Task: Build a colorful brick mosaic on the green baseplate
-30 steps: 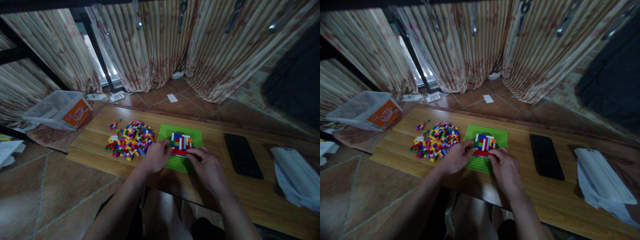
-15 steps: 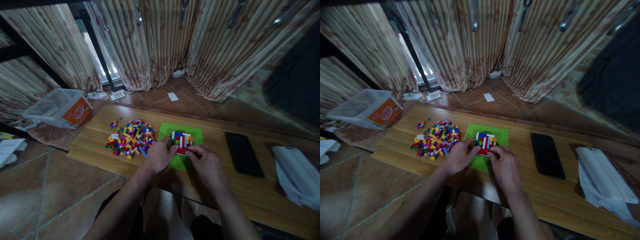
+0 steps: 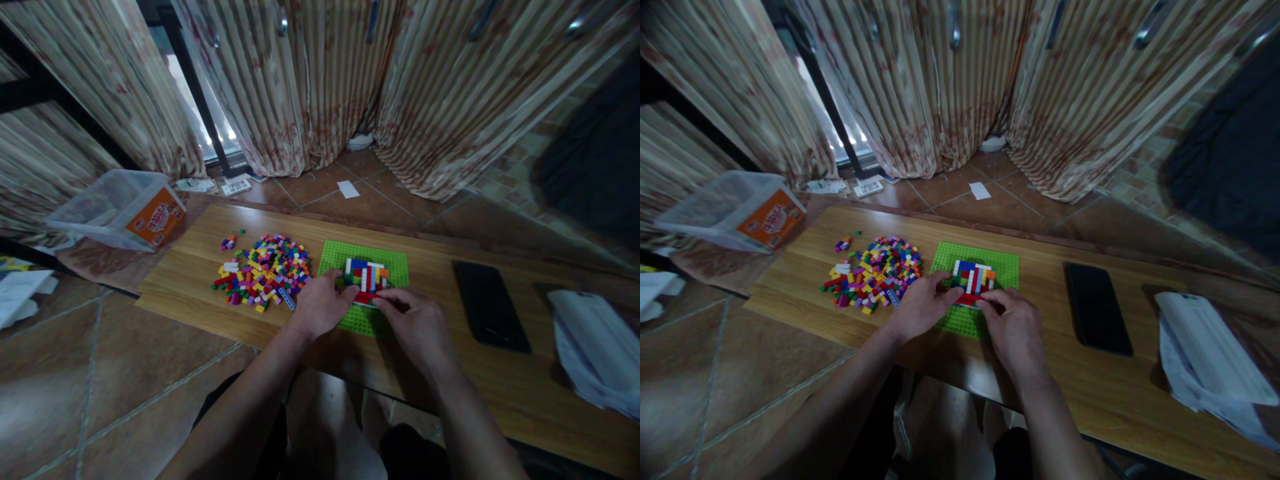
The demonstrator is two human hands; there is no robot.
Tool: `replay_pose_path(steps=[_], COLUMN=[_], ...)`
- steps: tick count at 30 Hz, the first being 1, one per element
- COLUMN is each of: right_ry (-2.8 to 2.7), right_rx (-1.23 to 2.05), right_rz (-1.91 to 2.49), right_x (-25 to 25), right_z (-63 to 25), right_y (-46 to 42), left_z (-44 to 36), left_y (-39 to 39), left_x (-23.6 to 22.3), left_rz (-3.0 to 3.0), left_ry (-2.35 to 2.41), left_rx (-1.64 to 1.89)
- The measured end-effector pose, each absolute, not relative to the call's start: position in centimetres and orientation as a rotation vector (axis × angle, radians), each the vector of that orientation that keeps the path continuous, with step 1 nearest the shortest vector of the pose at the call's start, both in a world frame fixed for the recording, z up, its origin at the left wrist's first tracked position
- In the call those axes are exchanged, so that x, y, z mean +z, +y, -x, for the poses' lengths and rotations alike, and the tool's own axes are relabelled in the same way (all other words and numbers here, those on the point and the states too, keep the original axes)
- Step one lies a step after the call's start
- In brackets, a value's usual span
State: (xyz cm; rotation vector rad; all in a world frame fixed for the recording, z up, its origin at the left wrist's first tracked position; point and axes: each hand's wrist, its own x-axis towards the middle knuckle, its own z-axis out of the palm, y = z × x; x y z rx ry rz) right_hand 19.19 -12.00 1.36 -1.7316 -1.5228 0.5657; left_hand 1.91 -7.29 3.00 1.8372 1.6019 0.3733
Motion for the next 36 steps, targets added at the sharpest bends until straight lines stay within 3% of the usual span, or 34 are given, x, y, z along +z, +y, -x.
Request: replay_pose_path(steps=[29, 36], right_ry=[-1.402, -1.312], right_rx=[0.701, 0.979], right_rz=[1.809, 1.727], right_x=[1.3, 1.5], right_z=[-19.1, -20.7], right_y=[-11.7, -11.2], left_z=[-2.7, -1.9], left_y=[-7.6, -7.2], left_x=[3.3, 2.7], left_rz=[-1.678, -1.754], left_ry=[1.678, 1.577], left_rx=[0.444, 0.419])
